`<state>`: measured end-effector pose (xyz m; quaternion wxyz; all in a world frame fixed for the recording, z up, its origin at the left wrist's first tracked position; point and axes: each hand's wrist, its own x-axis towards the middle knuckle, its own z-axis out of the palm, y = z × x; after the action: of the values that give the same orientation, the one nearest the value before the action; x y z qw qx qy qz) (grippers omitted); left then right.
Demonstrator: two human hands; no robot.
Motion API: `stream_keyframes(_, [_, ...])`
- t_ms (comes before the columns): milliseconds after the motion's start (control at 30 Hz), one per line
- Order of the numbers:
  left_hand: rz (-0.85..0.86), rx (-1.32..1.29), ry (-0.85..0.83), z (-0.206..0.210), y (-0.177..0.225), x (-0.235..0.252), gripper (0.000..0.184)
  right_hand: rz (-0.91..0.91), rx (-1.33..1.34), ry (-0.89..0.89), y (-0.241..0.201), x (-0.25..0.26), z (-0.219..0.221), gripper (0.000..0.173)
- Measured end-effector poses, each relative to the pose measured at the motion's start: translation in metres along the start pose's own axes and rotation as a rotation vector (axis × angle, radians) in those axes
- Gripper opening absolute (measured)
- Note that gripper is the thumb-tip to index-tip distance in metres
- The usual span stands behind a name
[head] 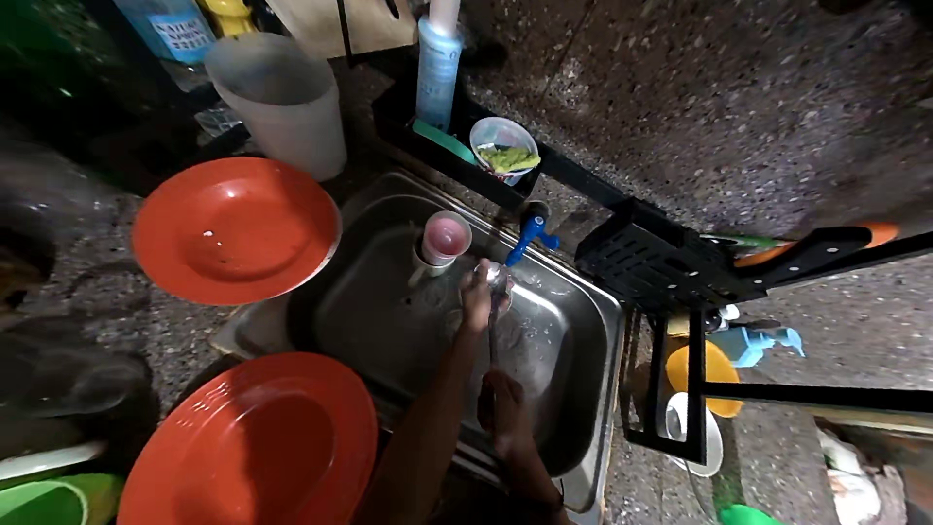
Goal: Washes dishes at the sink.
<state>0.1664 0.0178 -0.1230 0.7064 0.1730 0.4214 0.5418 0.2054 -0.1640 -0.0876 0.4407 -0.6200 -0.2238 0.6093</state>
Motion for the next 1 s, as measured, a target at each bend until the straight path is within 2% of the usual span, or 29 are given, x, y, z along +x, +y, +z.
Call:
stream_keyframes(67, [-0.022, 0.009, 0.020, 0.002, -0.004, 0.003, 0.055, 0.019, 0.032, 0.044, -0.005, -0.001, 0.002, 0.043])
stream_keyframes(167, [0.052, -0.013, -0.041, 0.006, -0.015, 0.002, 0.041, 0.047, 0.124, 0.103, -0.013, 0.003, 0.002, 0.044])
stream_keyframes(267, [0.137, 0.131, -0.045, 0.009, -0.017, -0.002, 0.037, 0.038, 0.159, 0.086, -0.014, 0.007, 0.001, 0.043])
stream_keyframes(333, [0.173, 0.238, 0.003, 0.010, -0.012, -0.006, 0.034, 0.030, 0.116, 0.067, -0.011, 0.006, 0.002, 0.043])
stream_keyframes(500, [0.169, 0.322, 0.048, 0.013, -0.004, -0.013, 0.032, -0.069, -0.188, 0.020, -0.003, 0.002, 0.002, 0.045])
stream_keyframes(667, [0.390, 0.476, 0.188, 0.007, -0.014, -0.002, 0.043, -0.065, -0.211, 0.012, 0.002, -0.003, -0.008, 0.044])
stream_keyframes(733, [0.359, 0.557, 0.162, 0.007, -0.011, -0.003, 0.044, -0.050, -0.167, 0.020, 0.000, -0.004, -0.006, 0.043])
stream_keyframes(833, [0.287, 0.674, -0.012, 0.005, -0.002, -0.007, 0.037, -0.018, -0.030, 0.058, -0.014, -0.003, -0.004, 0.044])
stream_keyframes(900, [0.255, 0.713, -0.103, 0.006, -0.003, -0.006, 0.041, -0.004, 0.047, 0.064, -0.021, 0.002, -0.008, 0.046])
stream_keyframes(1000, [0.273, 0.732, -0.110, 0.006, -0.002, -0.005, 0.041, -0.011, 0.033, 0.036, -0.019, 0.006, -0.014, 0.045])
